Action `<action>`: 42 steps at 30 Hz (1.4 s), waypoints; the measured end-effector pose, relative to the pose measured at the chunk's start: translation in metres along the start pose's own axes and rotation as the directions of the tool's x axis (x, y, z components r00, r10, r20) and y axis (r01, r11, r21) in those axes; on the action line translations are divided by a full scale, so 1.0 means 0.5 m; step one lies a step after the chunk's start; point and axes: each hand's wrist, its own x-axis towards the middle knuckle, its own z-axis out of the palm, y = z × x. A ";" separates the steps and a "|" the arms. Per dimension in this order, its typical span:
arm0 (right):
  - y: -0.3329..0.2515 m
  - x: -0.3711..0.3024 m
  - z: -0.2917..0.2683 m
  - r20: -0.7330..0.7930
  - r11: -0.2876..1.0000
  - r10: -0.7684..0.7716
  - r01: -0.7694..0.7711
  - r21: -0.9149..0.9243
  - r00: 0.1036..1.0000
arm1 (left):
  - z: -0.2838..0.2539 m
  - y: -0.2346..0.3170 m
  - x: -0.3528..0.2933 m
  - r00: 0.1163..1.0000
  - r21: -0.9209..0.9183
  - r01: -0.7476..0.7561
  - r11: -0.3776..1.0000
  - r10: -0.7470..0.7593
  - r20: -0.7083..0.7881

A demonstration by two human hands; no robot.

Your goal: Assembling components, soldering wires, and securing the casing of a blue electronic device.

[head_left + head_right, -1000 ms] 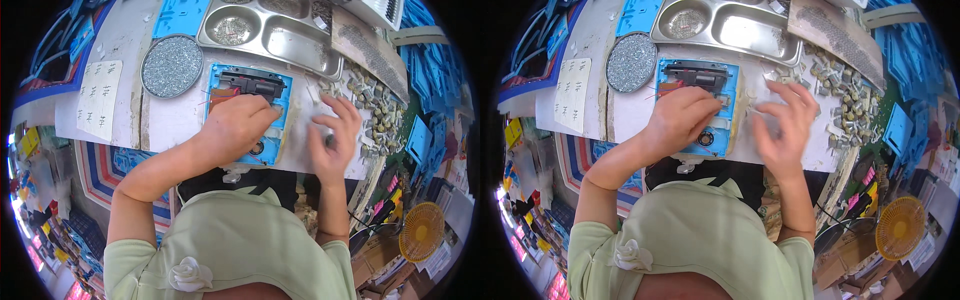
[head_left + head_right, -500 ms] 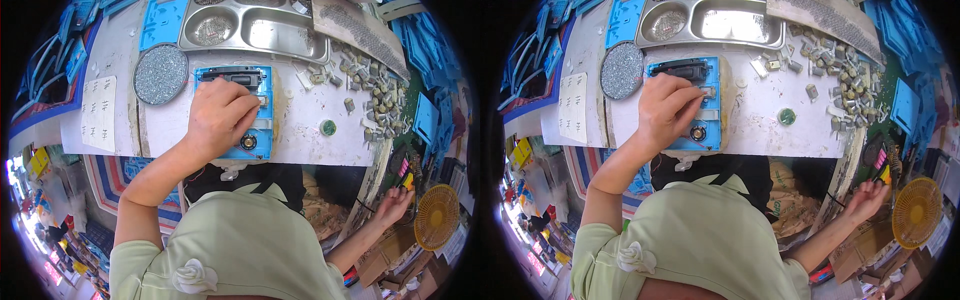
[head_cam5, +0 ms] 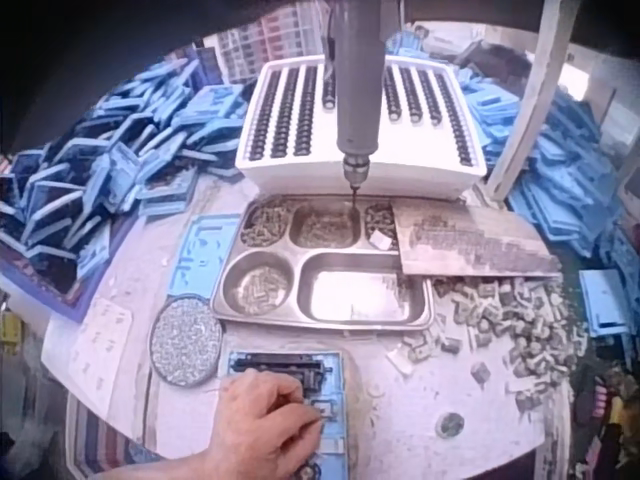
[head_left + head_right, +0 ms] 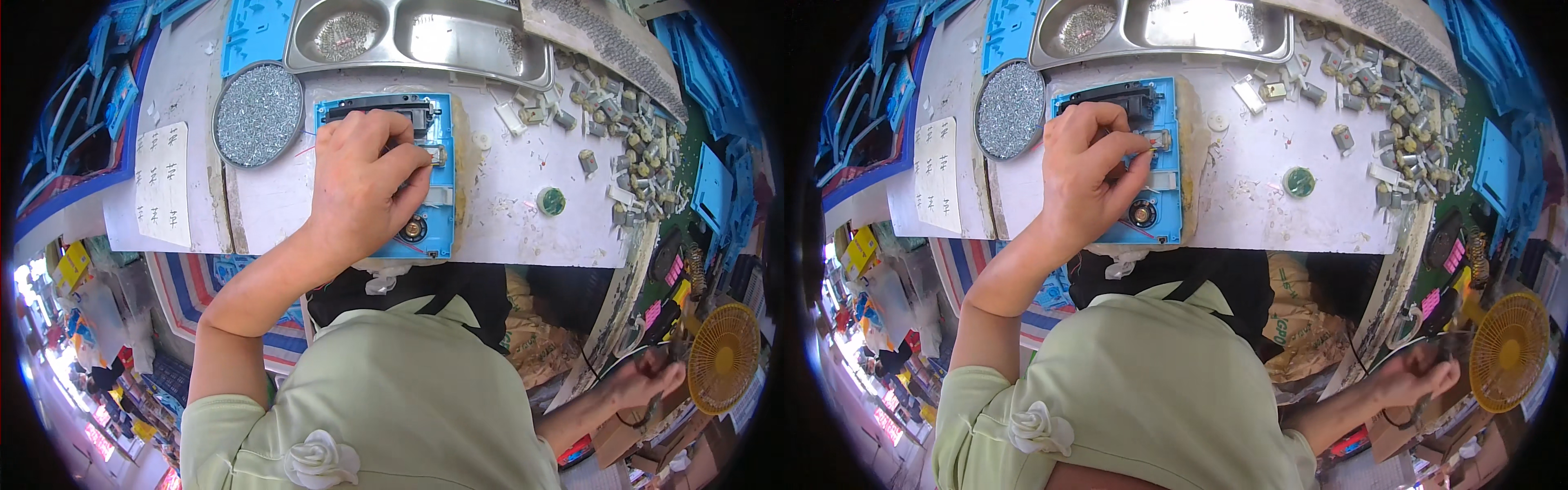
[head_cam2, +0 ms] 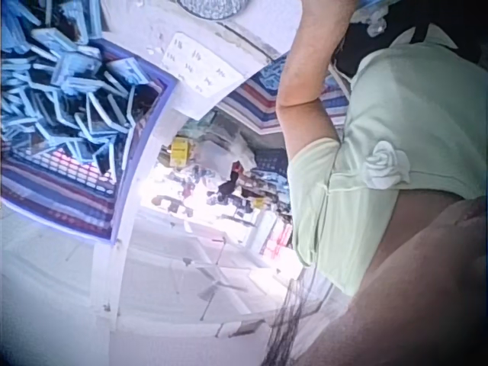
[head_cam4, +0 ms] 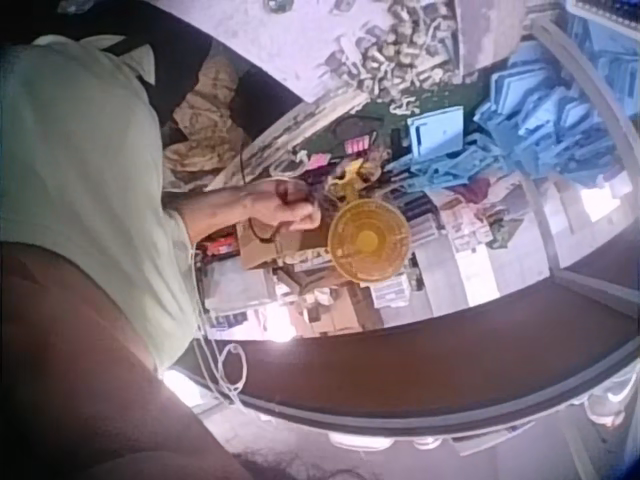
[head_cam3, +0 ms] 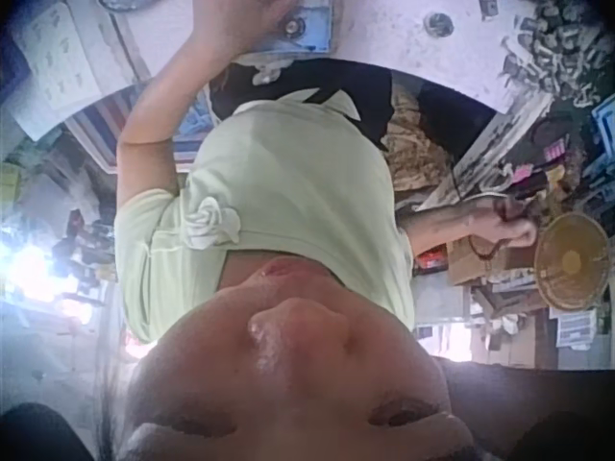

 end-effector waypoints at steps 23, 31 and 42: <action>0.052 -0.196 0.485 0.868 0.972 -0.229 0.151 0.180 0.441 | 0.001 0.004 0.003 0.999 0.034 -0.008 0.999 0.006 0.050; 0.062 -0.200 0.485 0.856 0.933 -0.335 0.263 0.245 0.393 | 0.004 0.006 0.001 0.999 0.035 -0.006 0.999 0.005 0.034; 0.056 -0.185 0.462 0.852 0.923 -0.351 0.298 0.244 0.388 | 0.007 0.008 -0.001 0.999 0.060 -0.016 0.998 0.014 0.036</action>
